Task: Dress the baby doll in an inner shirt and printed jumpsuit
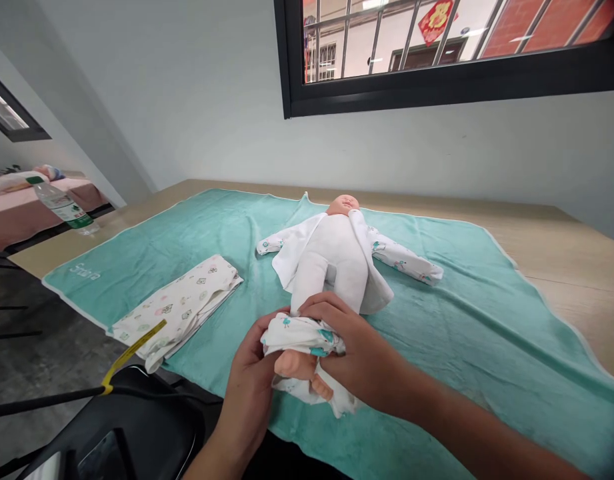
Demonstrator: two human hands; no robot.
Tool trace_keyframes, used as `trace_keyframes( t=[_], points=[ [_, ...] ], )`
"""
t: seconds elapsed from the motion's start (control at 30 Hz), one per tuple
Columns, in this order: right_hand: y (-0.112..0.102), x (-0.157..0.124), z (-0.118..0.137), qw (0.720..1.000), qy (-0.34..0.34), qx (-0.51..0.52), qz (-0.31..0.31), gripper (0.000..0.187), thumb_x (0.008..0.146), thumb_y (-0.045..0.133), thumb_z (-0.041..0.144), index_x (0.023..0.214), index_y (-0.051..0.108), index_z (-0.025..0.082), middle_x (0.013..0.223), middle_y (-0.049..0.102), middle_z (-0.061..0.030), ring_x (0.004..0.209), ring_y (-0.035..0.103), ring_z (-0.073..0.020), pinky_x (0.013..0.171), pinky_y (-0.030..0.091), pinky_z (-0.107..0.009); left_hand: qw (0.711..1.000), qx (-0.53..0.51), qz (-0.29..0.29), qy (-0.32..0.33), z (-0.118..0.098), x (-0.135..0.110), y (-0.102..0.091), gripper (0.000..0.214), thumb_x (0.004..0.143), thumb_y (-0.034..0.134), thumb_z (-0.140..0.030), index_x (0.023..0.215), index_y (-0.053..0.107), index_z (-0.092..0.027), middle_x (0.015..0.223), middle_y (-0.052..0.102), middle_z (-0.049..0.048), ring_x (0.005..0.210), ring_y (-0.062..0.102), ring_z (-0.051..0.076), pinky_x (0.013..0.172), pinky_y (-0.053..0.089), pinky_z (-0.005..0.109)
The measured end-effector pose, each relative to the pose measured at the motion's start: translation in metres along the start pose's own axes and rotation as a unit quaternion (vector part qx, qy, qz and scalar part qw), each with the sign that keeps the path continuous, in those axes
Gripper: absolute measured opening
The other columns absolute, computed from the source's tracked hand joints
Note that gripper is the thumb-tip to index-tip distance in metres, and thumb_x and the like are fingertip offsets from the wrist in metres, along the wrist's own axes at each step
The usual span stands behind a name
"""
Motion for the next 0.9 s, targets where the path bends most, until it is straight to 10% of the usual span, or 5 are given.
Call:
trace_keyframes(
  t=[0.3, 0.53, 0.67, 0.9],
  points=[
    [-0.013, 0.005, -0.022, 0.998, 0.048, -0.022, -0.044, 0.030, 0.071, 0.050, 0.004, 0.092, 0.061, 0.022, 0.083, 0.063, 0.0026, 0.075, 0.056, -0.0146, 0.063, 0.041, -0.025, 0.988, 0.112, 0.108, 0.009, -0.015, 0.035, 0.013, 0.035, 0.069, 0.065, -0.013, 0.103, 0.066, -0.019, 0.087, 0.070, 0.0024, 0.083, 0.066, 0.020, 0.074, 0.050, 0.026],
    [-0.014, 0.006, -0.008, 0.998, 0.023, 0.000, 0.067, 0.033, 0.079, 0.066, 0.024, 0.111, 0.058, 0.024, 0.112, 0.060, -0.0011, 0.097, 0.056, -0.0175, 0.082, 0.045, -0.028, 0.941, 0.151, 0.303, 0.026, -0.037, 0.025, 0.031, 0.052, 0.077, 0.071, -0.037, 0.127, 0.060, -0.024, 0.147, 0.046, 0.0079, 0.133, 0.042, 0.032, 0.103, 0.041, 0.036],
    [-0.029, 0.003, -0.026, 0.987, 0.102, -0.017, 0.121, 0.030, 0.091, 0.051, 0.048, 0.101, 0.062, 0.022, 0.091, 0.064, -0.0017, 0.079, 0.056, -0.0161, 0.067, 0.043, -0.027, 0.937, 0.207, 0.275, 0.057, -0.041, 0.037, 0.034, 0.039, 0.088, 0.058, -0.046, 0.118, 0.066, -0.022, 0.153, 0.038, 0.0055, 0.136, 0.039, 0.033, 0.107, 0.038, 0.039],
    [-0.035, -0.013, -0.055, 0.960, 0.137, -0.048, 0.238, 0.020, 0.076, 0.067, 0.028, 0.095, 0.068, 0.022, 0.089, 0.069, 0.0007, 0.080, 0.061, -0.0158, 0.068, 0.044, -0.025, 0.896, 0.325, 0.293, 0.079, -0.038, 0.054, 0.040, 0.023, 0.088, 0.059, -0.041, 0.096, 0.067, -0.022, 0.153, 0.035, 0.0025, 0.131, 0.045, 0.030, 0.103, 0.044, 0.039]
  ],
)
Point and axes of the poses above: each hand's wrist, its own x-axis towards the middle knuckle, its own y-axis out of the palm, z = x × y, the point moved 10 cm from there along x, towards the middle knuckle
